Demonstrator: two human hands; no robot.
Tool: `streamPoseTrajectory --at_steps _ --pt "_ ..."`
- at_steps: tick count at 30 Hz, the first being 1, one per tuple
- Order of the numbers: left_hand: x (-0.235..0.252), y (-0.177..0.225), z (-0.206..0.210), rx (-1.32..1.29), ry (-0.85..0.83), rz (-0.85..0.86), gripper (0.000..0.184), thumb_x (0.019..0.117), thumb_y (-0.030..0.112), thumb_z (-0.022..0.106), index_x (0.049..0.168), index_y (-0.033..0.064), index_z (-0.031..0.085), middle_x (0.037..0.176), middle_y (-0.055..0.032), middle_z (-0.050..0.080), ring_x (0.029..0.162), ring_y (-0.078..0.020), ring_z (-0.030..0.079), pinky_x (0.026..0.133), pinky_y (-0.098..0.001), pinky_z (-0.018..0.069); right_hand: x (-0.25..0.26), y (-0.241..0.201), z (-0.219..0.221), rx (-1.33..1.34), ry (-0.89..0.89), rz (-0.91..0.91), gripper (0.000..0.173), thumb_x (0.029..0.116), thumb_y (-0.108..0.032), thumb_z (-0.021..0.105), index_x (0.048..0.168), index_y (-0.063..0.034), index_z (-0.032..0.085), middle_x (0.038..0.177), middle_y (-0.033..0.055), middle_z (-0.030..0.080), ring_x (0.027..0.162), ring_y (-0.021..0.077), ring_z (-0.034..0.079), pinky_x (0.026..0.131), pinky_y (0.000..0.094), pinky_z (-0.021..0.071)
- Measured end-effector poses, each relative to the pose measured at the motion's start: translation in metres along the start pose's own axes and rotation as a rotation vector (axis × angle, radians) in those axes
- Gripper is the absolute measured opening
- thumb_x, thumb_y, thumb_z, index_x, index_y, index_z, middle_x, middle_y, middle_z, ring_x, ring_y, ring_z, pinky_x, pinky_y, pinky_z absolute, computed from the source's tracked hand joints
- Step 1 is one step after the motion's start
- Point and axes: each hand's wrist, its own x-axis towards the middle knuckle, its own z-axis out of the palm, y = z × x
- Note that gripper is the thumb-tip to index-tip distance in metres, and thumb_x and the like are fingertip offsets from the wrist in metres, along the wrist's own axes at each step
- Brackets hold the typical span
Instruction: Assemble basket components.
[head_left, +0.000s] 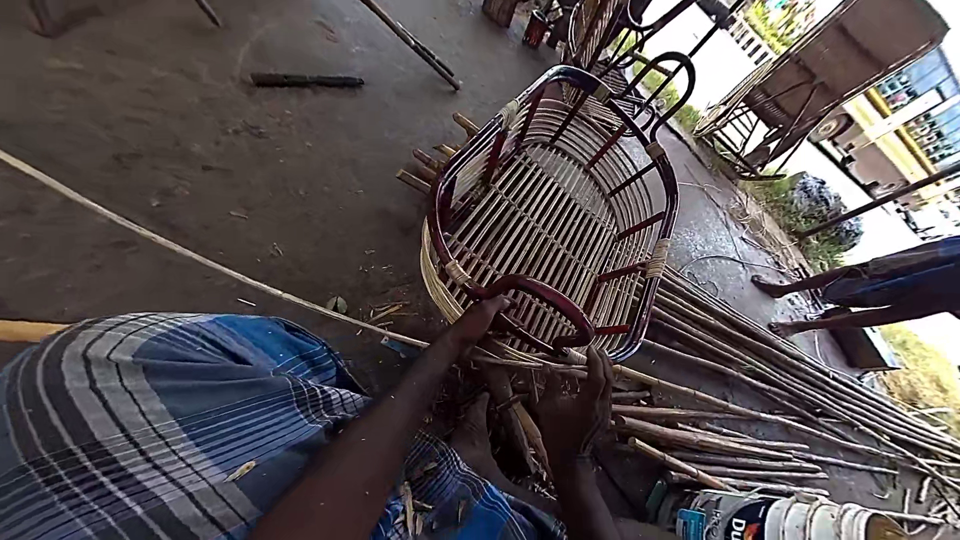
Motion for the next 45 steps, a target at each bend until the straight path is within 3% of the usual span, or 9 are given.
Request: streamPoseTrajectory --at_steps 3,5,8,24,29,32,35,41,45 --pt "-0.001 0.009 -0.004 0.012 -0.055 -0.088 0.045 0.1102 0.042 0.035 0.125 0.0068 0.059 0.105 -0.0143 0.066 0.09 -0.0248 0.066 0.076 -0.0462 0.0578 0.029 0.026 0.016 0.06 -0.22 0.241 0.065 0.1053 -0.053 0.035 0.148 -0.006 0.047 0.15 0.0159 0.052 0.138 0.0323 0.051 0.115 0.0564 0.0385" --pt "-0.005 0.011 -0.002 0.044 -0.049 -0.097 0.045 0.111 0.04 0.032 0.125 0.008 0.06 0.105 -0.0142 0.067 0.088 -0.0243 0.067 0.074 -0.0445 0.0578 0.035 0.04 0.041 0.027 -0.316 0.221 0.065 0.1092 -0.047 0.019 0.129 -0.0086 0.068 0.134 0.0121 0.067 0.139 0.033 0.05 0.122 0.0612 0.0203" --pt "-0.01 0.008 0.005 0.037 -0.008 0.0 0.042 0.1114 0.035 0.031 0.118 0.0122 0.064 0.094 -0.0087 0.068 0.078 -0.0184 0.066 0.067 -0.0358 0.0562 0.048 0.038 0.063 -0.127 -0.301 0.276 0.055 0.1063 -0.042 0.032 0.097 -0.0149 0.078 0.102 0.004 0.076 0.118 0.0269 0.063 0.118 0.0591 0.0252" --pt "-0.041 -0.028 0.003 0.038 0.029 0.19 0.051 0.1115 0.045 0.036 0.145 0.0101 0.052 0.135 -0.0098 0.064 0.12 -0.0238 0.064 0.1 -0.0471 0.0546 0.092 0.086 0.088 -0.028 -0.272 -0.093 0.067 0.1079 -0.045 0.018 0.088 -0.0127 0.073 0.093 0.006 0.074 0.103 0.0269 0.068 0.114 0.057 0.0299" --pt "-0.112 0.038 -0.046 0.921 0.162 0.292 0.027 0.1042 0.03 0.062 0.105 0.0055 0.076 0.088 -0.0077 0.074 0.075 -0.0204 0.069 0.072 -0.0455 0.0576 0.092 0.085 0.086 0.018 -0.262 -0.116 0.066 0.1087 -0.046 0.019 0.086 -0.0124 0.071 0.091 0.0045 0.074 0.107 0.0245 0.067 0.116 0.0561 0.0278" --pt "-0.114 0.097 -0.075 0.519 0.215 0.61 0.032 0.1082 0.031 0.047 0.096 0.0123 0.069 0.088 0.0005 0.074 0.084 -0.0148 0.072 0.084 -0.0376 0.0611 0.089 0.086 0.089 0.024 -0.249 -0.103 0.063 0.1082 -0.044 0.022 0.087 -0.0151 0.074 0.09 0.0031 0.074 0.108 0.0247 0.066 0.117 0.0558 0.0264" --pt "-0.066 0.131 -0.07 0.555 -0.051 0.538 0.035 0.1053 0.035 0.046 0.12 0.0108 0.066 0.111 -0.0038 0.074 0.105 -0.019 0.071 0.098 -0.0401 0.0569 0.089 0.086 0.092 0.037 -0.192 -0.088 0.06 0.1076 -0.043 0.027 0.079 -0.015 0.07 0.083 0.0026 0.072 0.103 0.0238 0.066 0.115 0.0536 0.0283" --pt "0.024 0.11 -0.005 0.89 -0.844 -0.016 0.058 0.0912 0.054 0.068 0.135 0.0166 0.064 0.114 -0.0073 0.071 0.092 -0.0148 0.069 0.073 -0.0282 0.0591 0.097 0.087 0.104 0.081 -0.102 -0.001 0.059 0.1061 -0.039 0.026 0.076 -0.0137 0.07 0.081 0.0014 0.073 0.096 0.021 0.068 0.115 0.0502 0.0294" --pt "0.047 0.105 0.003 0.878 -0.943 -0.151 0.069 0.0824 0.041 0.075 0.143 0.0117 0.059 0.123 -0.0143 0.069 0.102 -0.02 0.069 0.079 -0.0315 0.06 0.108 0.106 0.111 0.118 -0.072 -0.034 0.058 0.1059 -0.035 0.026 0.072 -0.0125 0.068 0.077 0.0027 0.071 0.092 0.0208 0.069 0.114 0.0496 0.0308"
